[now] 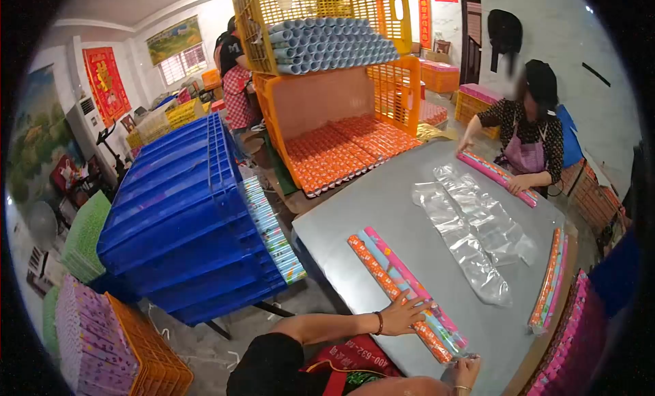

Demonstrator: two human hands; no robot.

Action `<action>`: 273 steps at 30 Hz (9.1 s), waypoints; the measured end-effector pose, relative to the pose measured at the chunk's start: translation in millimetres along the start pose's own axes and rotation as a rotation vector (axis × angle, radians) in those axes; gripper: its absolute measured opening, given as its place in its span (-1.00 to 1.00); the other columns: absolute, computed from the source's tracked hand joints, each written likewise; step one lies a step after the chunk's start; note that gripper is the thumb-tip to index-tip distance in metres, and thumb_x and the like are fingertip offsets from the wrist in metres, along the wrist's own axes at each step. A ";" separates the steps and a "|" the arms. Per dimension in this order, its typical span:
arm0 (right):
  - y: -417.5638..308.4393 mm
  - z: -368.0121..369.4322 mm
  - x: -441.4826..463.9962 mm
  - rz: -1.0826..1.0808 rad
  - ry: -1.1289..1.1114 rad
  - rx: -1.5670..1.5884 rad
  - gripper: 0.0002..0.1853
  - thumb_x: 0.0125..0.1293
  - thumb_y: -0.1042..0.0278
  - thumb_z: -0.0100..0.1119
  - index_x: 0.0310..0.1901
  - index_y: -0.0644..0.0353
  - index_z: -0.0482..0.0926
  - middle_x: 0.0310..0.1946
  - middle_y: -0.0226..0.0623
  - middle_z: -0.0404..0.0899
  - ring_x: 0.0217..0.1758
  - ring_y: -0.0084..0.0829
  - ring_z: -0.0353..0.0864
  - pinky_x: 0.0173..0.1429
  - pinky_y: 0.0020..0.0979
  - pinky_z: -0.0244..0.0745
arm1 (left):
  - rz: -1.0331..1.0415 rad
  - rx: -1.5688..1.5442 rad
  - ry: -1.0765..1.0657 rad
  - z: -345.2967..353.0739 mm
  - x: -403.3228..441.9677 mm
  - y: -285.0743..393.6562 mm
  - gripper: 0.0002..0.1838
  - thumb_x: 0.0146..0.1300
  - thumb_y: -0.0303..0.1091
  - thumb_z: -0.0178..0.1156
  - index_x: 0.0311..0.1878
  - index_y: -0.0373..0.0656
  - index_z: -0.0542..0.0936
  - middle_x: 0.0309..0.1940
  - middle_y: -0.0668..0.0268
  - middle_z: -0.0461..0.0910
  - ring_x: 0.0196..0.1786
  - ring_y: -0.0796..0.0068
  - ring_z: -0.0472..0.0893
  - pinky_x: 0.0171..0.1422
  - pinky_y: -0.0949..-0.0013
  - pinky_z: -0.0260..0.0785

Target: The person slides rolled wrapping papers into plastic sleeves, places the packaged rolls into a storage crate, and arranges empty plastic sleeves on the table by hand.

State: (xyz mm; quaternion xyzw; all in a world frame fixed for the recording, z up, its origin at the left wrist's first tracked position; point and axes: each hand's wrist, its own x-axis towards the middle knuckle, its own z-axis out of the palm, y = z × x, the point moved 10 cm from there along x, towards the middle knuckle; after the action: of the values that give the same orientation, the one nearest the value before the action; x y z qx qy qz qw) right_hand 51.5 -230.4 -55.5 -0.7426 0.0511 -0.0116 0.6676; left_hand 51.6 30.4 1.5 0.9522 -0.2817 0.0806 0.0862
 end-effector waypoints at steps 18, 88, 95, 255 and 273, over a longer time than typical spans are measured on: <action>49.1 17.1 22.2 0.448 -0.272 -0.043 -0.82 0.09 0.31 0.19 -0.46 0.25 0.49 -0.67 -0.32 0.48 -0.69 -0.47 0.46 -0.62 -0.52 0.36 | 0.014 -0.083 0.121 -1.4 1.4 5.4 -0.48 0.07 0.09 0.16 0.03 -0.01 0.44 0.35 0.26 0.09 0.40 0.24 0.03 0.36 -0.20 -0.25; -24.4 -11.7 -19.9 0.174 -0.010 -0.527 -0.57 0.25 0.01 0.02 -0.33 0.31 0.58 -0.44 -0.17 0.57 -0.35 -0.42 0.52 -0.22 -0.37 0.38 | 0.097 -0.307 0.409 -22.4 10.5 23.4 -0.58 -0.12 -0.15 0.35 -0.19 -0.08 0.50 -0.22 0.27 0.40 -0.07 0.21 0.37 0.05 0.13 0.11; -37.2 -3.4 -9.8 0.172 0.059 -0.372 -0.65 0.21 0.10 0.11 -0.36 0.31 0.58 -0.45 -0.24 0.57 -0.35 -0.51 0.51 -0.25 -0.45 0.37 | 0.126 -0.355 0.378 -17.3 10.6 25.3 -0.57 -0.10 -0.19 0.35 -0.14 -0.10 0.50 -0.17 0.26 0.39 -0.03 0.24 0.34 0.06 0.17 0.08; -23.2 25.1 -95.3 0.647 -0.657 -0.089 -0.48 -0.07 0.50 0.42 -0.02 0.31 0.44 -0.21 -0.37 0.57 -0.21 -0.57 0.53 -0.07 -0.49 0.44 | -0.149 -1.217 -0.365 16.6 -86.6 85.0 -0.53 0.13 -0.14 0.20 0.09 -0.12 0.42 0.13 0.24 0.36 0.14 0.19 0.40 0.18 0.10 0.23; -78.4 -37.9 -250.6 0.376 -0.228 0.103 -0.66 0.08 0.32 0.35 -0.16 0.27 0.48 -0.57 -0.39 0.53 -0.47 -0.60 0.52 -0.43 -0.53 0.39 | -0.236 -2.283 -0.866 18.5 -54.6 207.6 -0.59 0.19 -0.39 -0.04 0.13 -0.25 0.33 0.03 0.19 0.44 0.09 0.26 0.44 0.23 0.13 0.25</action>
State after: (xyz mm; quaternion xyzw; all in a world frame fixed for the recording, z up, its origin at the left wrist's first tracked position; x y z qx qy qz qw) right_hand -196.2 -236.9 39.3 -0.6816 0.1122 0.1942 0.6965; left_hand -106.0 -116.5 -2.9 0.2982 -0.1082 -0.5437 0.7770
